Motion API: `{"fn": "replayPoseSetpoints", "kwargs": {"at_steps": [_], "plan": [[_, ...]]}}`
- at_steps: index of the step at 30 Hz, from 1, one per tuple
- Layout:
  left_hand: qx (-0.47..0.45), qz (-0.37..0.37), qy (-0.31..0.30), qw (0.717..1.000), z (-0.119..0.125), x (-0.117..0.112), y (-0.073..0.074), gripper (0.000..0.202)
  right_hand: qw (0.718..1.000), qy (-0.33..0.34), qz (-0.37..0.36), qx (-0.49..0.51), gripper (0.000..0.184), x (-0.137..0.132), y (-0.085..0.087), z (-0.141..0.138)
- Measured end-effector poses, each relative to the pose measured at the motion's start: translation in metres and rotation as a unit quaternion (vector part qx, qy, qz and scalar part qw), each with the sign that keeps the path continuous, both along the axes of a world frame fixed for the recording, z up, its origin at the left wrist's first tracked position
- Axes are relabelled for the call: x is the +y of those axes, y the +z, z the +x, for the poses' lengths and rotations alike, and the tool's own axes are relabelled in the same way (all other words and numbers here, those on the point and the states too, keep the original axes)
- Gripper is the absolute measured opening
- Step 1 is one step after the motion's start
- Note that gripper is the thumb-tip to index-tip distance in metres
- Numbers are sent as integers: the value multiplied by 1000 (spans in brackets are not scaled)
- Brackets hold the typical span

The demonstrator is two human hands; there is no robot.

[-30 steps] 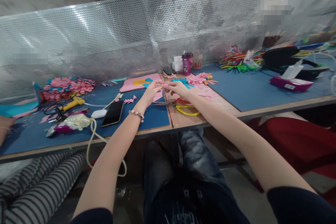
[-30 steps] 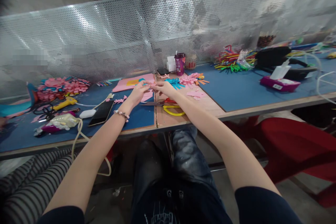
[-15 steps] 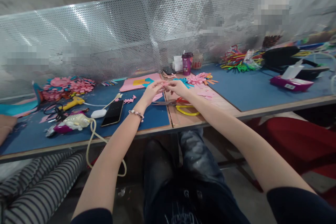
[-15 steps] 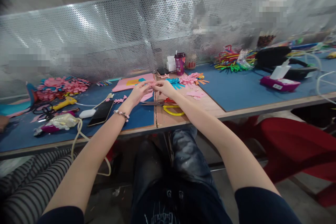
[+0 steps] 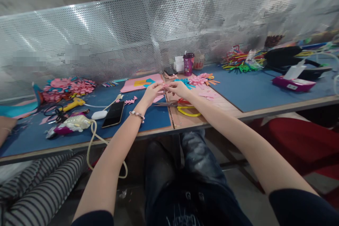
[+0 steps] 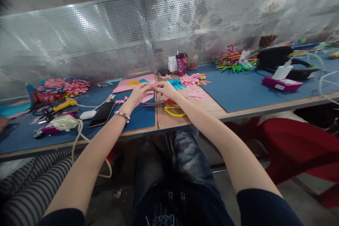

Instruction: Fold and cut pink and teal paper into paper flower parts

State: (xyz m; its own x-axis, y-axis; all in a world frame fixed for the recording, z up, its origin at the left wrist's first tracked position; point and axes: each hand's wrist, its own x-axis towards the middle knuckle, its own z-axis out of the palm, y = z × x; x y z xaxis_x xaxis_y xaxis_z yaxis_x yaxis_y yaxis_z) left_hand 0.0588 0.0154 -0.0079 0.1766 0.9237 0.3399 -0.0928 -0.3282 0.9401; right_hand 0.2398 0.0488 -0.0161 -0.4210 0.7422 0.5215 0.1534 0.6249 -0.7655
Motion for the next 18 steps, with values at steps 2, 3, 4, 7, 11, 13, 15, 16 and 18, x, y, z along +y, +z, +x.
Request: {"fn": "replayPoseSetpoints", "kwargs": {"at_steps": [2,3,4,7,11,13,15,16,18], "plan": [[4,2,-5,1000,0,-1,0,23,1000,4,6,0,52,1,-1,0],[4,2,-6,1000,0,-1,0,24,1000,5,8,0,52,1,-1,1],[3,4,-8,1000,0,-1,0,25,1000,5,10,1,52,2,-1,1],[-3,8,-19,1000,-1,-2,0,28,1000,1,10,3,52,1,-1,1],[-5,9,-29,1000,-1,-4,1,29,1000,-2,5,3,53,1,0,0],[-2,10,-27,1000,-1,-4,1,29,1000,-2,7,2,52,1,-1,0],[-1,10,-26,1000,-1,-3,1,28,1000,1,10,2,52,1,-1,0],[-2,11,-26,1000,-1,-3,1,28,1000,2,12,3,52,2,-2,1],[-1,10,-23,1000,-1,-3,0,27,1000,-2,16,1,50,2,-2,1]]}}
